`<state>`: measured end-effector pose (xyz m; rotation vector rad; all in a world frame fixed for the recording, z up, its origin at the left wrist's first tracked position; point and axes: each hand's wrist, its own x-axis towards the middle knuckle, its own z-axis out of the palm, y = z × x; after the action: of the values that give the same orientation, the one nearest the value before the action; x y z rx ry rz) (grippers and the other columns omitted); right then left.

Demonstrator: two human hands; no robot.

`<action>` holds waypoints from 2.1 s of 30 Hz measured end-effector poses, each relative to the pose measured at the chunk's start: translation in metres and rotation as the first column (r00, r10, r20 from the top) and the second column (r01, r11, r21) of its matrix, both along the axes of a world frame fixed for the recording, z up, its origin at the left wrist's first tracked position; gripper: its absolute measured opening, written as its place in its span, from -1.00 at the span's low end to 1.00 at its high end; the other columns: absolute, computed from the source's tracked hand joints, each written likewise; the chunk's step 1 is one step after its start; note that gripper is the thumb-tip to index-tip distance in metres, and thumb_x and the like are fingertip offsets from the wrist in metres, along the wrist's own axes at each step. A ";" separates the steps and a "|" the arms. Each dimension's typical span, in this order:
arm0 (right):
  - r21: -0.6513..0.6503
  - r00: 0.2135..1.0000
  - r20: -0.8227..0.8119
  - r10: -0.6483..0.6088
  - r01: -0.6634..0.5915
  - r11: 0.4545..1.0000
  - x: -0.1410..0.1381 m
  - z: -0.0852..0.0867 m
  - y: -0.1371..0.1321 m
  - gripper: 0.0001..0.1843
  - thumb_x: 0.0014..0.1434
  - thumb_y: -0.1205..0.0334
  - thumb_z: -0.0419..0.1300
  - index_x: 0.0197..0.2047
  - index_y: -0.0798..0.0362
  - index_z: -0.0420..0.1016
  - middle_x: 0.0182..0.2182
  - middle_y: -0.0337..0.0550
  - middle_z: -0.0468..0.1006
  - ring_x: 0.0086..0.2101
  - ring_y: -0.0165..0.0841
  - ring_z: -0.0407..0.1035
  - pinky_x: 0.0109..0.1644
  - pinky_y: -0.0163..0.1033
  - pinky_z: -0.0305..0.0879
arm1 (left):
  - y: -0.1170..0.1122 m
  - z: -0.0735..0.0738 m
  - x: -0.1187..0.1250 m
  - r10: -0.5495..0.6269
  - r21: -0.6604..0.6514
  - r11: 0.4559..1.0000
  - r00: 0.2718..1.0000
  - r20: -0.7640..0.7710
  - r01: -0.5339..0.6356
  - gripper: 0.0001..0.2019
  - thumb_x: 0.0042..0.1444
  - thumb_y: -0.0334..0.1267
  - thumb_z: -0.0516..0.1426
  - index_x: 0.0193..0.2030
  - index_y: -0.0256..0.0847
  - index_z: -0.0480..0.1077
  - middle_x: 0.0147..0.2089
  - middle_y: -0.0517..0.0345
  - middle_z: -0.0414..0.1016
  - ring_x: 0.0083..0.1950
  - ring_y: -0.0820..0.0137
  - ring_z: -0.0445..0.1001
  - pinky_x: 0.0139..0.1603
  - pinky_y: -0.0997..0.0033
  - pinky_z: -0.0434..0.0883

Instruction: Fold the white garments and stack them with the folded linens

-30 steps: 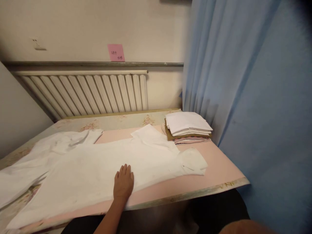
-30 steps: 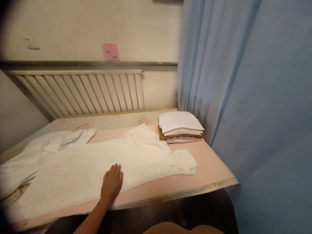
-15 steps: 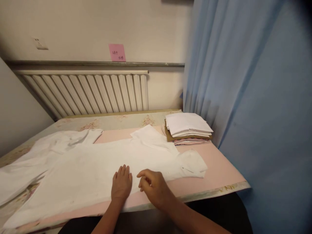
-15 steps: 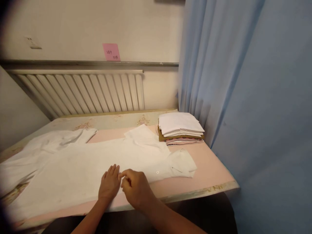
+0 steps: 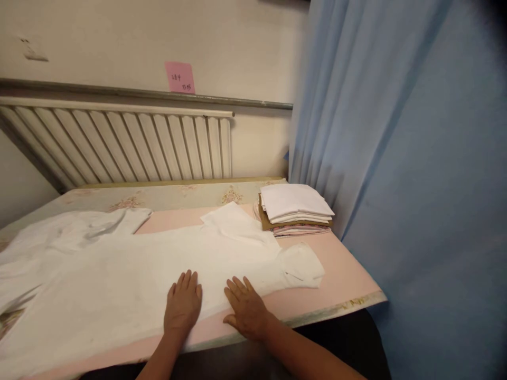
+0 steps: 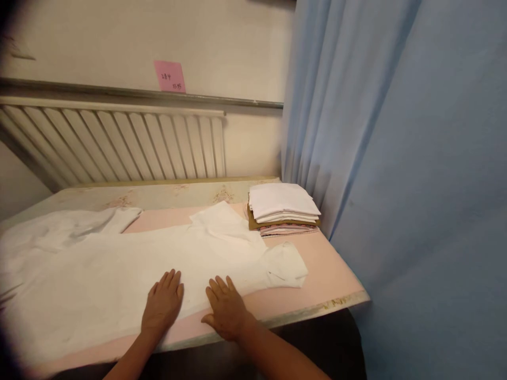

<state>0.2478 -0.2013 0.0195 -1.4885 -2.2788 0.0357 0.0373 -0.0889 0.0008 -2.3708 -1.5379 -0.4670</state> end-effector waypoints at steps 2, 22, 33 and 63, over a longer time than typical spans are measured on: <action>-0.004 0.999 0.004 -0.032 0.032 0.999 0.011 -0.003 -0.001 -0.23 0.25 -0.16 0.08 0.34 0.19 0.09 0.33 0.14 0.09 0.33 -0.08 -0.15 0.38 0.15 -0.20 | 0.001 -0.001 0.000 0.008 0.002 1.000 1.000 -0.001 -0.008 -0.53 0.25 -0.23 -0.14 0.21 -0.33 0.30 0.29 -0.14 0.30 0.35 0.15 0.15 0.29 0.04 0.12; 0.030 0.953 0.051 -0.298 0.297 0.954 0.090 -0.012 -0.024 -0.38 0.23 0.08 0.18 0.27 0.20 0.24 0.28 0.14 0.19 0.30 -0.07 -0.03 0.36 0.14 -0.11 | 0.001 -0.004 0.000 0.014 -0.033 0.999 0.999 0.038 -0.012 -0.53 0.26 -0.23 -0.15 0.22 -0.34 0.29 0.30 -0.15 0.28 0.36 0.15 0.14 0.31 0.04 0.09; -0.006 0.960 0.045 -0.276 0.276 0.961 0.094 -0.013 -0.021 -0.44 0.22 0.16 0.18 0.24 0.16 0.28 0.26 0.10 0.24 0.28 -0.07 0.03 0.35 0.15 -0.07 | 0.000 -0.002 0.000 0.014 -0.036 0.999 1.000 0.024 -0.013 -0.54 0.26 -0.23 -0.13 0.22 -0.33 0.29 0.29 -0.16 0.29 0.34 0.13 0.17 0.29 0.03 0.12; -0.134 0.903 0.314 -0.294 0.348 0.928 0.145 0.018 -0.028 -0.83 0.18 0.44 0.05 -0.30 0.09 0.46 -0.26 -0.01 0.50 -0.19 -0.24 0.31 -0.06 -0.19 0.18 | -0.047 0.020 -0.003 -0.352 -0.267 0.909 0.933 -0.075 0.321 -0.76 0.14 -0.51 -0.03 -0.18 -0.22 0.40 -0.15 0.00 0.42 -0.08 0.22 0.34 -0.03 0.21 0.31</action>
<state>0.3929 -0.2290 0.0378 -2.0781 -2.2610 -0.0702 0.0348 -0.1359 0.0211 -2.8206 -1.1948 -0.1979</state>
